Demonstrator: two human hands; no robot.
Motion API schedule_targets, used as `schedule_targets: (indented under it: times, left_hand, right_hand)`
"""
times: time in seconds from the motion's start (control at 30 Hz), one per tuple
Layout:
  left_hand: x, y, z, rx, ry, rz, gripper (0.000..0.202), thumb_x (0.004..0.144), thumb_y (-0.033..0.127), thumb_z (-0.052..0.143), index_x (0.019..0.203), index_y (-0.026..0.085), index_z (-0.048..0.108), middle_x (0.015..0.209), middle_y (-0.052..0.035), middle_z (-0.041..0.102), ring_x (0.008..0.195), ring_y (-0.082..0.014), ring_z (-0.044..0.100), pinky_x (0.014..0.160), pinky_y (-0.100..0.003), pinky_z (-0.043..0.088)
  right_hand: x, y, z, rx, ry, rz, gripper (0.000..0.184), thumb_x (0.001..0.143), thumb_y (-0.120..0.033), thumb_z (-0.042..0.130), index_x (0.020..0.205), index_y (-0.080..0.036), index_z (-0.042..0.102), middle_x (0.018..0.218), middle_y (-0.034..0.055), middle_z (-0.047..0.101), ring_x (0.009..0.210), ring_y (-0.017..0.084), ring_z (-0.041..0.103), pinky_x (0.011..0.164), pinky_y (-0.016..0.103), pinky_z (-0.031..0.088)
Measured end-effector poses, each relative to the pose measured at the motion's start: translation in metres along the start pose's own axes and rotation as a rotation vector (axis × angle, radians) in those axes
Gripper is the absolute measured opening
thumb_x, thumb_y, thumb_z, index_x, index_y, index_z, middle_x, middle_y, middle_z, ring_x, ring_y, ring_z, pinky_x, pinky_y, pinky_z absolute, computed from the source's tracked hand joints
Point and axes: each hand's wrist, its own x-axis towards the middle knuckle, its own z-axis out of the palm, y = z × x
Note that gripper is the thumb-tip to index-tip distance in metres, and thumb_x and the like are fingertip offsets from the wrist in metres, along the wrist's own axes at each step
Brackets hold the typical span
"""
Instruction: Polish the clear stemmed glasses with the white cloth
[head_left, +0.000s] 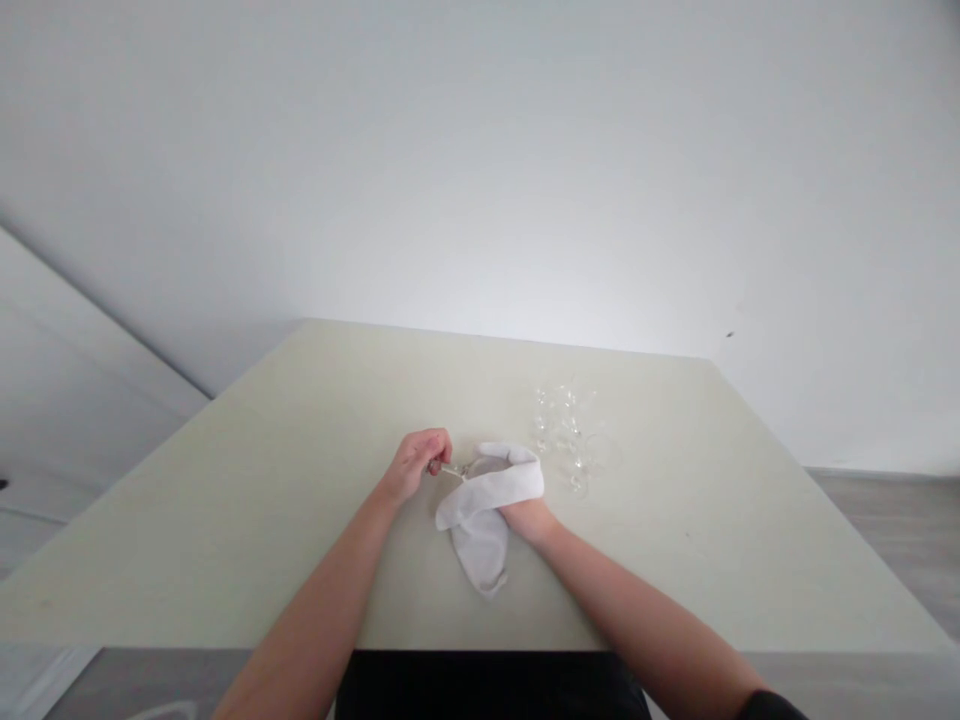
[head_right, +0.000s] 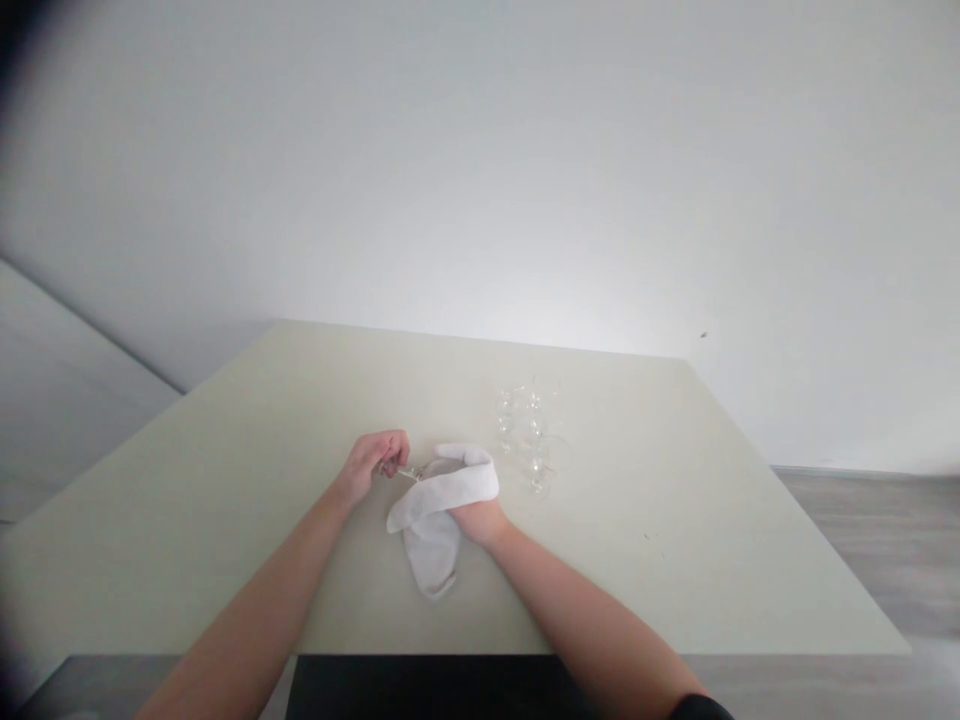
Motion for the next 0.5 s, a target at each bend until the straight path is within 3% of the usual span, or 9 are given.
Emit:
schedule_targets:
  times: [0.1, 0.17, 0.3, 0.4, 0.5]
  left_hand:
    - [0.001, -0.003, -0.003, 0.022, -0.013, -0.016, 0.063, 0.091, 0.073, 0.045, 0.058, 0.019, 0.045, 0.061, -0.0028, 0.055, 0.050, -0.0114, 0.047, 0.050, -0.027, 0.035]
    - [0.002, -0.003, -0.004, 0.005, 0.001, -0.008, 0.064, 0.091, 0.075, 0.045, 0.059, 0.019, 0.045, 0.061, -0.0025, 0.055, 0.050, -0.0115, 0.047, 0.051, -0.027, 0.035]
    - [0.001, 0.002, -0.002, -0.024, 0.015, 0.021, 0.062, 0.087, 0.077, 0.050, 0.068, 0.018, 0.053, 0.067, -0.0017, 0.056, 0.053, -0.0115, 0.047, 0.053, -0.027, 0.037]
    - [-0.002, 0.007, 0.003, 0.062, 0.034, -0.008, 0.055, 0.087, 0.069, 0.056, 0.069, 0.018, 0.055, 0.062, 0.0006, 0.052, 0.052, -0.0116, 0.045, 0.052, -0.026, 0.035]
    - [-0.007, 0.008, 0.008, 0.152, 0.095, -0.086, 0.048, 0.090, 0.059, 0.057, 0.063, 0.020, 0.051, 0.054, 0.0022, 0.046, 0.050, -0.0119, 0.042, 0.049, -0.025, 0.032]
  right_hand:
    - [0.000, 0.003, 0.001, 0.006, 0.022, 0.022, 0.053, 0.067, -0.046, 0.086, 0.113, -0.025, 0.069, 0.095, 0.0045, 0.078, 0.081, 0.020, 0.072, 0.082, 0.038, 0.061]
    - [0.002, 0.008, -0.001, 0.000, 0.037, 0.060, 0.048, 0.068, -0.050, 0.084, 0.106, -0.024, 0.071, 0.094, 0.0048, 0.078, 0.081, 0.021, 0.072, 0.083, 0.039, 0.061]
    - [0.006, 0.016, -0.007, -0.010, 0.091, 0.111, 0.043, 0.073, -0.061, 0.075, 0.093, -0.023, 0.073, 0.102, 0.0085, 0.078, 0.099, 0.027, 0.072, 0.100, 0.045, 0.056]
    - [0.010, 0.013, -0.009, -0.002, 0.090, 0.078, 0.047, 0.078, -0.064, 0.070, 0.101, -0.024, 0.075, 0.107, 0.0100, 0.078, 0.109, 0.029, 0.071, 0.107, 0.046, 0.052]
    - [0.014, 0.007, -0.007, 0.025, 0.034, 0.052, 0.049, 0.076, -0.064, 0.073, 0.105, -0.024, 0.075, 0.103, 0.0093, 0.079, 0.100, 0.029, 0.073, 0.099, 0.046, 0.057]
